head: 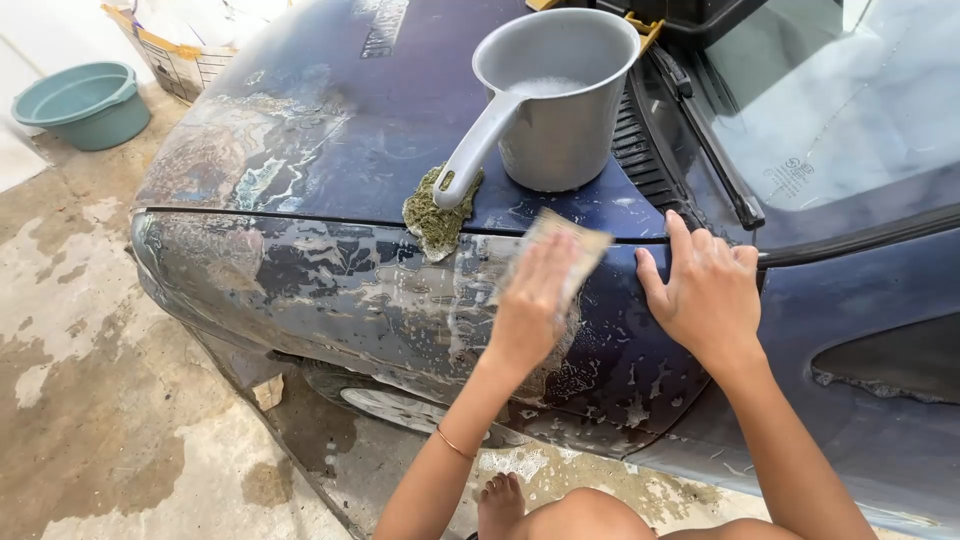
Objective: Wet sanding the exterior of a car fender using sandpaper and water to prepare the surface.
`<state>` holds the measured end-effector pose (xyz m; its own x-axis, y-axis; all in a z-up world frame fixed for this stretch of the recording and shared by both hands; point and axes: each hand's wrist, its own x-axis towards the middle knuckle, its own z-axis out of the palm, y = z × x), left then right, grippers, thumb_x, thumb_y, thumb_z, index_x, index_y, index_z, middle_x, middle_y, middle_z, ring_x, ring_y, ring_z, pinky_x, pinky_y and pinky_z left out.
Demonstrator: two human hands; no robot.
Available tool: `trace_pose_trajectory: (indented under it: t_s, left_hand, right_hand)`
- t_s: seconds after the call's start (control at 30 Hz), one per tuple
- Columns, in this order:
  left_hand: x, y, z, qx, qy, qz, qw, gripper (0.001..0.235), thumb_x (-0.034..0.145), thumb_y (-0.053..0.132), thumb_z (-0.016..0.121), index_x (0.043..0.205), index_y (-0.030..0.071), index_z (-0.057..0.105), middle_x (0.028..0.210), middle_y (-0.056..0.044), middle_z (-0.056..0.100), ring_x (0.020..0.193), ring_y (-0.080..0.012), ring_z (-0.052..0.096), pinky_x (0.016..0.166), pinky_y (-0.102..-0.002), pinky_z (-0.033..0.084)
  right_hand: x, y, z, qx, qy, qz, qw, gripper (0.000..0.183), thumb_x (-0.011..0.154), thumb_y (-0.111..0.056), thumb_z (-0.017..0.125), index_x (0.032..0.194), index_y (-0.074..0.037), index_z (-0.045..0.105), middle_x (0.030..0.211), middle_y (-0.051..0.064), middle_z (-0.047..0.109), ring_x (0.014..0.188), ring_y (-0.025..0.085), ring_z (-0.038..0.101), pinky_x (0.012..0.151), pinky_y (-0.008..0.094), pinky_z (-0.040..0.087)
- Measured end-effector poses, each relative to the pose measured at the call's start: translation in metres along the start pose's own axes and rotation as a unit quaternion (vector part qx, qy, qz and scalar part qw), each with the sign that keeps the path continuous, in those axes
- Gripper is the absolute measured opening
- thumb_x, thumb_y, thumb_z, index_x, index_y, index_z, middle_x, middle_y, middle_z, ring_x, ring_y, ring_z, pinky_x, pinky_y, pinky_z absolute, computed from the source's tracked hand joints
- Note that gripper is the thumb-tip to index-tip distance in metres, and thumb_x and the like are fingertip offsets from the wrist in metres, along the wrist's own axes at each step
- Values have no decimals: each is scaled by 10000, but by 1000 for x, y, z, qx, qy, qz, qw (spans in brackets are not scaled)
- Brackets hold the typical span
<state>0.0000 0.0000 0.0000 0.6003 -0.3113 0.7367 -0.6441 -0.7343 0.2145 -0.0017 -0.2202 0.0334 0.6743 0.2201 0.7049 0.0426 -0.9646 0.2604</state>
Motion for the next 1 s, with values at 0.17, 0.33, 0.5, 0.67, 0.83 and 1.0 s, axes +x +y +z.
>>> trace_pose_trajectory:
  t_s: [0.17,0.33,0.5,0.67,0.83,1.0]
  left_hand:
    - [-12,28,-2,-38,-31,54,997,448,985,28,446,1431,57,459,1481,-159,483,1433,-280,385,1214,-430,293]
    - [2,-7,6,73,13,-16,997,452,956,-9,474,1405,42,487,1416,-185,531,1380,-305,435,1197,-448,321]
    - [-1,30,21,-68,16,7,998,432,986,25,451,1417,26,479,1464,-186,494,1419,-322,391,1219,-473,253]
    - [2,31,13,-33,10,-15,999,425,976,26,488,1400,36,494,1433,-178,527,1403,-298,421,1221,-461,270]
    - [12,0,0,27,52,-91,994,693,799,-44,695,1442,-3,439,1463,-187,496,1413,-314,406,1215,-430,264]
    - [-4,31,12,-11,4,33,999,456,964,42,531,1417,27,472,1436,-203,513,1395,-309,427,1205,-454,288]
  right_hand:
    - [-2,4,8,-31,31,-25,999,592,1078,-571,469,1391,-122,695,756,43,589,715,234,676,775,401,447]
    - [-2,-1,0,-12,-4,-6,1000,626,1099,-576,450,1441,-102,673,831,56,638,801,248,702,824,407,446]
    - [-7,5,11,4,-13,-8,1000,624,982,-497,516,1450,-104,644,813,63,631,787,271,701,803,423,435]
    - [-6,4,3,14,-42,-10,999,631,1020,-503,469,1476,-95,621,841,78,639,828,286,710,827,433,441]
    - [-2,4,6,-1,-16,-1,1000,600,1092,-549,446,1450,-117,659,815,39,628,801,240,708,836,402,429]
    - [-7,5,12,16,-32,6,999,621,1034,-535,458,1459,-117,635,823,60,643,811,272,714,830,430,437]
